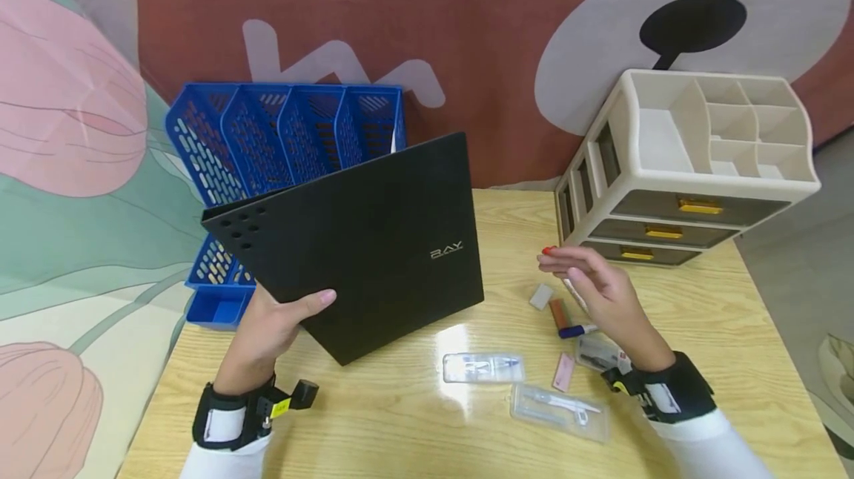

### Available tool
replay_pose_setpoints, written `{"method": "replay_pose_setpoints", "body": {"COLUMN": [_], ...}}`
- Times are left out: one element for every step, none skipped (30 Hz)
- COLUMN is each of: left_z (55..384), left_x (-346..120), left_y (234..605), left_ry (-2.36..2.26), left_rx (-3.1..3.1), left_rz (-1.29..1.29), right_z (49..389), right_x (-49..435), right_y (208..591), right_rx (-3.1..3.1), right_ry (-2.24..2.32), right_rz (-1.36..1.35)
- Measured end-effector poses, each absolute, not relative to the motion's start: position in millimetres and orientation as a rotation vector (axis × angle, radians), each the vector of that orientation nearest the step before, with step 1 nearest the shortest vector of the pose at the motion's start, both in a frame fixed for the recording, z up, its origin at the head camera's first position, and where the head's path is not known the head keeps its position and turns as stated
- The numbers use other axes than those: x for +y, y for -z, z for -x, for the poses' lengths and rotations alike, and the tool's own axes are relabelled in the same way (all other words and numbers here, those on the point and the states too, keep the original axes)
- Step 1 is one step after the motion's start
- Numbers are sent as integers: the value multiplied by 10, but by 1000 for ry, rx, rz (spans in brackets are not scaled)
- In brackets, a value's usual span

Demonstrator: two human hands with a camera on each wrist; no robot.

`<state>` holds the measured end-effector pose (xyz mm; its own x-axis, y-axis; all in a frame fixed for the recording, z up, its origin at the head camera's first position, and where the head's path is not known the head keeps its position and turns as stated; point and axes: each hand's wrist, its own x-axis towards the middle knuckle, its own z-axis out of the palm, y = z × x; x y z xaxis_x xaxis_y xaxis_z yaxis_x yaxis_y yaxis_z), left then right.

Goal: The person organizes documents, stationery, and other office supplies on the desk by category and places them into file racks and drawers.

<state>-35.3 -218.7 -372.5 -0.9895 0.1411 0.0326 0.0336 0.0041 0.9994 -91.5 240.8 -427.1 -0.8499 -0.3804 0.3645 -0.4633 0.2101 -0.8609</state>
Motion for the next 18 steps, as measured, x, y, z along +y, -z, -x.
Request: {"method": "replay_pose_setpoints", "body": {"left_z": [345, 335, 324, 313, 299, 284, 274, 262, 248, 231, 214, 198, 181, 165, 150, 139, 131, 125], "left_x": [-2208, -2228, -2246, -2264, -2283, -2299, -2315, -2331, -2348, -2367, -2387, -2407, -2426, -2443, -2459, -2472, -2483, -2492], "left_y": [3717, 3708, 3698, 3685, 3671, 3657, 3644, 3631, 3618, 3602, 3587, 3573, 3556, 3542, 3530, 3519, 3513, 3509], "left_ry": [-2138, -2117, -2091, -2077, -2052, -2033, -2039, -2047, -2054, -2067, -2074, -2091, -2110, -2138, -2168, -2200, -2226, -2263], "left_rx": [2179, 2185, 2196, 2201, 2212, 2221, 2219, 2219, 2219, 2211, 2207, 2197, 2188, 2178, 2167, 2157, 2157, 2149], "left_rz": [-146, -98, -52, -14, 21, 51, 60, 65, 70, 71, 70, 68, 65, 59, 53, 43, 38, 37], "right_z": [913, 911, 908, 905, 901, 898, 894, 891, 889, 890, 891, 894, 896, 898, 898, 898, 897, 895], "right_x": [2435, 2463, 2491, 2516, 2543, 2569, 2594, 2617, 2638, 2659, 2678, 2695, 2708, 2718, 2726, 2732, 2737, 2740], "right_y": [4275, 4280, 4282, 4290, 4299, 4307, 4317, 4323, 4331, 4341, 4351, 4364, 4373, 4380, 4387, 4392, 4395, 4396], "right_rx": [-2394, -2408, -2425, -2448, -2474, -2506, -2542, -2582, -2617, -2643, -2659, -2675, -2681, -2687, -2692, -2696, -2699, -2706], "right_ry": [-1705, -1657, -1617, -1563, -1502, -1435, -1359, -1291, -1229, -1160, -1105, -1059, -1025, -999, -982, -968, -956, -948], "right_rz": [-842, -850, -850, -848, -846, -840, -831, -817, -807, -807, -814, -819, -827, -833, -838, -840, -840, -837]}}
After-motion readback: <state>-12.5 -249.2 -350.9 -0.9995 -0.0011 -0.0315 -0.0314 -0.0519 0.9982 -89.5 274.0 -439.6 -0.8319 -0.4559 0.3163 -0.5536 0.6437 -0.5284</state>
